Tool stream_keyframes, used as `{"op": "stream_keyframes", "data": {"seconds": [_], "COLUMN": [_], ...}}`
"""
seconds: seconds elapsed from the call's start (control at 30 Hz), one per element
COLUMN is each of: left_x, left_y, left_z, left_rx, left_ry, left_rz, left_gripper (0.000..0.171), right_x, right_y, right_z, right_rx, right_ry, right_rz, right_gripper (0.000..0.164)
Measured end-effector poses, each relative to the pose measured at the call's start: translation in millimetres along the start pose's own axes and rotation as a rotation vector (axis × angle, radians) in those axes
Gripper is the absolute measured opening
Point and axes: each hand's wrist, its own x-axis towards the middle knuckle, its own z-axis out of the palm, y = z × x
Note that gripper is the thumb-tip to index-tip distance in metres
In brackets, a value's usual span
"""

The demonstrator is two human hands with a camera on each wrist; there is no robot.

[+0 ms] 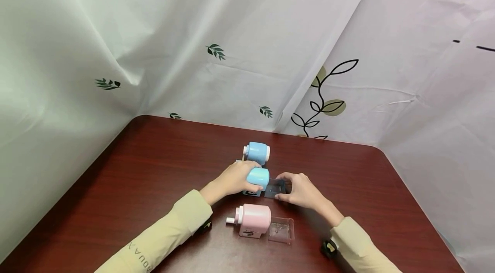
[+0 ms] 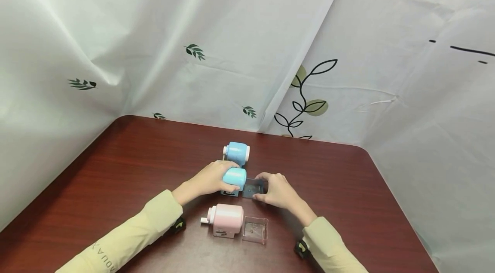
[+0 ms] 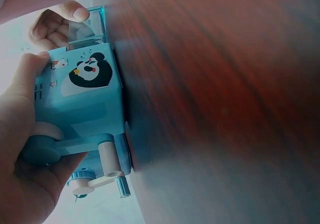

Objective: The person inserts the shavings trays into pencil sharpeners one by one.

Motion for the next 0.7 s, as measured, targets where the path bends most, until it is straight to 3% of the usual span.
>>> {"op": "stream_keyframes", "data": {"seconds": [0.7], "left_x": [0.3], "left_y": [-1.0], "left_z": [1.8], "left_rx": [-0.003], "left_ry": [0.004], "left_rz": [0.005], "left_gripper": [0.059], "right_x": [7.7], "right_y": [-2.5], "right_z": [4.2], "right_rx": [0.011], "right_ry": [-0.016], "right_rz": [-0.011], "right_gripper": [0.044]}}
